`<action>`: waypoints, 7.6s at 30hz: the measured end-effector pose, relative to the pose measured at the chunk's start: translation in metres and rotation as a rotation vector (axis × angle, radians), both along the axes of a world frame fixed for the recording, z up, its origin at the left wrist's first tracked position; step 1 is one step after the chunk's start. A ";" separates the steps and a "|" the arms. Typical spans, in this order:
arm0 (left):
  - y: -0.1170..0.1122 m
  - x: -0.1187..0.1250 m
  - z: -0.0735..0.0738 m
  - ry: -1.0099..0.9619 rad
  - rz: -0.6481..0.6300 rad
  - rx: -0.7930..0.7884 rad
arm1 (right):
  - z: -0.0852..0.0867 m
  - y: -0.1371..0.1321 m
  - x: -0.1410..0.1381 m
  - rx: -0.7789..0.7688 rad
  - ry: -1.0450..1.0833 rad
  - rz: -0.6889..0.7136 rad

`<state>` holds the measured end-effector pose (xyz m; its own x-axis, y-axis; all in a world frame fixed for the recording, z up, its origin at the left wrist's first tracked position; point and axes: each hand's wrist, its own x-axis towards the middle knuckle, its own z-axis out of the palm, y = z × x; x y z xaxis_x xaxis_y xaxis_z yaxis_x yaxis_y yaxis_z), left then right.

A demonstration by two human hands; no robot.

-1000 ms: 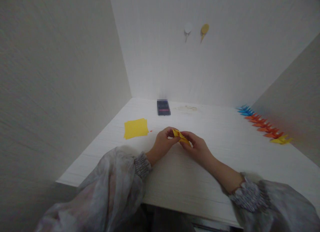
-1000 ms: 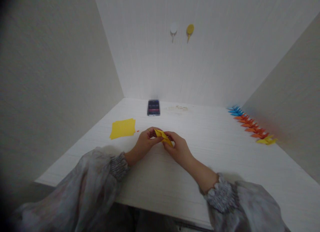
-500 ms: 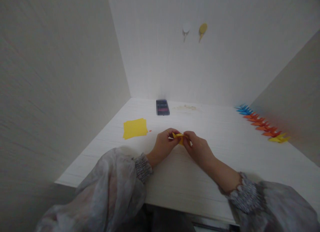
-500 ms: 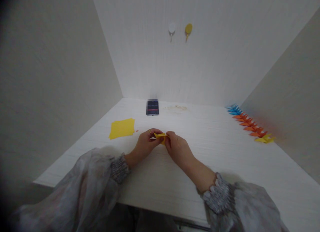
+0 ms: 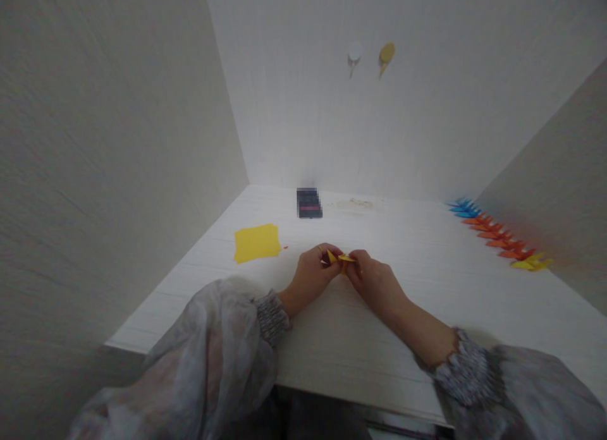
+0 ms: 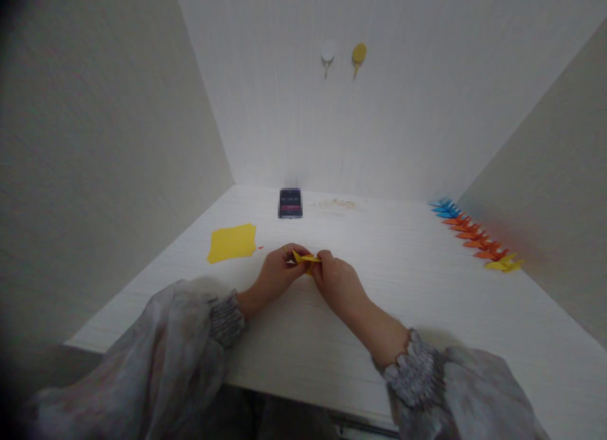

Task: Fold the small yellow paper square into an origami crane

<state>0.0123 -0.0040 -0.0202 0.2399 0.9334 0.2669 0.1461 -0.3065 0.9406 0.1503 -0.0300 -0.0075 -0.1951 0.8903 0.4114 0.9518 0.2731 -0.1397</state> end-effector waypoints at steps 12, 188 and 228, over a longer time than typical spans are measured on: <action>-0.001 0.000 0.000 -0.040 -0.033 -0.030 | 0.007 -0.005 -0.002 0.121 -0.194 -0.095; -0.001 -0.001 -0.003 -0.331 -0.231 -0.340 | 0.000 0.001 0.011 -0.144 1.097 0.235; 0.003 -0.002 -0.010 -0.183 -0.148 -0.349 | -0.004 0.006 0.013 -0.204 1.119 0.156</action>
<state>0.0107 -0.0006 -0.0303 0.3566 0.9342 -0.0085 -0.0546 0.0299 0.9981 0.1631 -0.0240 -0.0115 0.0746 0.9586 0.2747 0.2242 0.2523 -0.9413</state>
